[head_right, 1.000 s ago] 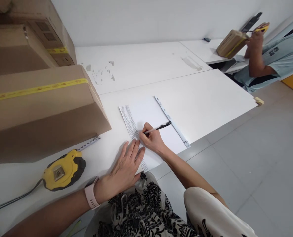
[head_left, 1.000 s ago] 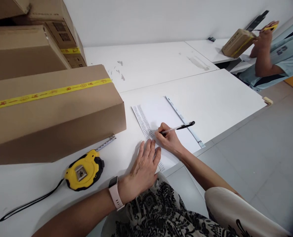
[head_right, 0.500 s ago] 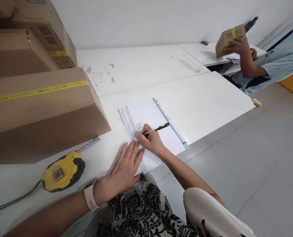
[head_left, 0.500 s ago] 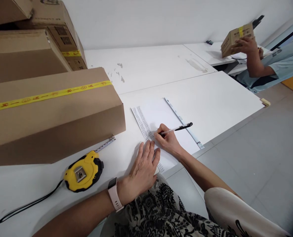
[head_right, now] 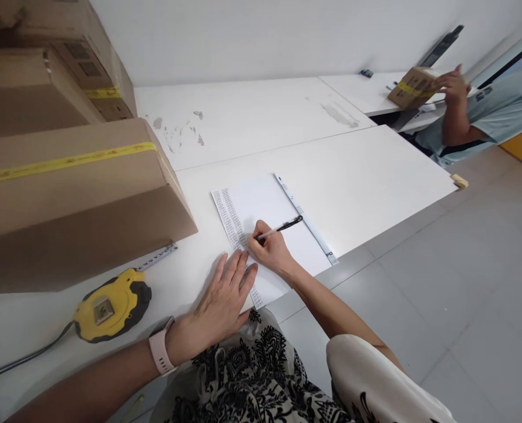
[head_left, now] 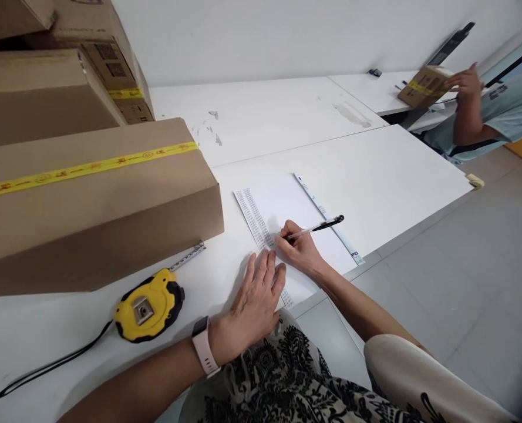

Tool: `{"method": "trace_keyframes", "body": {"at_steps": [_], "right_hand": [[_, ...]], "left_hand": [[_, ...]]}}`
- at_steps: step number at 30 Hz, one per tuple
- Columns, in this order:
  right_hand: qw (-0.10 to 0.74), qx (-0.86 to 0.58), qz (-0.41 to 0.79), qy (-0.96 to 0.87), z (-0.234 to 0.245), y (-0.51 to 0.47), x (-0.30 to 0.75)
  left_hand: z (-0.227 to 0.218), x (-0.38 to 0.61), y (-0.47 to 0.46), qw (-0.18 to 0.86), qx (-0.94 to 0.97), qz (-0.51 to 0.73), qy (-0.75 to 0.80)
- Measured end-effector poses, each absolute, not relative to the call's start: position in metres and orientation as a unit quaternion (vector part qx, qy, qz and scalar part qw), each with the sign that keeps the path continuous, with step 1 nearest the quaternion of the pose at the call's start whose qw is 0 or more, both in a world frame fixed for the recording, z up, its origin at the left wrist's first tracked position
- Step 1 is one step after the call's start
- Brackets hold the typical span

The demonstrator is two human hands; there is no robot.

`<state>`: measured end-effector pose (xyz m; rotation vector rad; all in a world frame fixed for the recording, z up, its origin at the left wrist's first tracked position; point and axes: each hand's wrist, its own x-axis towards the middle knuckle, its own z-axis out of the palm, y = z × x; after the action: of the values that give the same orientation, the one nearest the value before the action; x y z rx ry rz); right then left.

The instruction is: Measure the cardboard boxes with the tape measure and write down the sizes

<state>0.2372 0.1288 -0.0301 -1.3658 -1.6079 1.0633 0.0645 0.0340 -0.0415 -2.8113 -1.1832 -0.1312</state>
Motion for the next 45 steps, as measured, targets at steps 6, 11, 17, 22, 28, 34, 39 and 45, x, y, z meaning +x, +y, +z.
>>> {"method": "trace_keyframes", "body": {"at_steps": [6, 11, 17, 22, 28, 34, 39, 45], "right_hand": [[0.384, -0.537, 0.406, -0.632, -0.0302, 0.1288, 0.2371], [0.381, -0.533, 0.408, -0.636, -0.0318, 0.1288, 0.2382], [0.381, -0.537, 0.410, -0.631, -0.0311, 0.1291, 0.2384], [0.393, -0.537, 0.410, -0.623, -0.0308, 0.1292, 0.2391], [0.389, -0.540, 0.410, -0.624, -0.0303, 0.1293, 0.2383], [0.384, -0.544, 0.408, -0.625, -0.0304, 0.1296, 0.2388], [0.383, -0.541, 0.411, -0.627, -0.0302, 0.1294, 0.2397], [0.386, -0.543, 0.406, -0.625, -0.0292, 0.1292, 0.2385]], "left_hand": [[-0.0412, 0.0648, 0.0339, 0.051, -0.918, -0.042, -0.391], [-0.0450, 0.0640, 0.0346, 0.046, -0.921, -0.043, -0.384], [-0.0446, 0.0638, 0.0345, 0.045, -0.920, -0.047, -0.386], [-0.0423, 0.0637, 0.0341, 0.051, -0.921, -0.053, -0.383], [-0.0412, 0.0642, 0.0339, 0.050, -0.918, -0.047, -0.390], [-0.0440, 0.0640, 0.0340, 0.043, -0.918, -0.049, -0.391], [-0.0453, 0.0635, 0.0342, 0.045, -0.920, -0.050, -0.386], [-0.0426, 0.0638, 0.0341, 0.046, -0.920, -0.043, -0.388]]}}
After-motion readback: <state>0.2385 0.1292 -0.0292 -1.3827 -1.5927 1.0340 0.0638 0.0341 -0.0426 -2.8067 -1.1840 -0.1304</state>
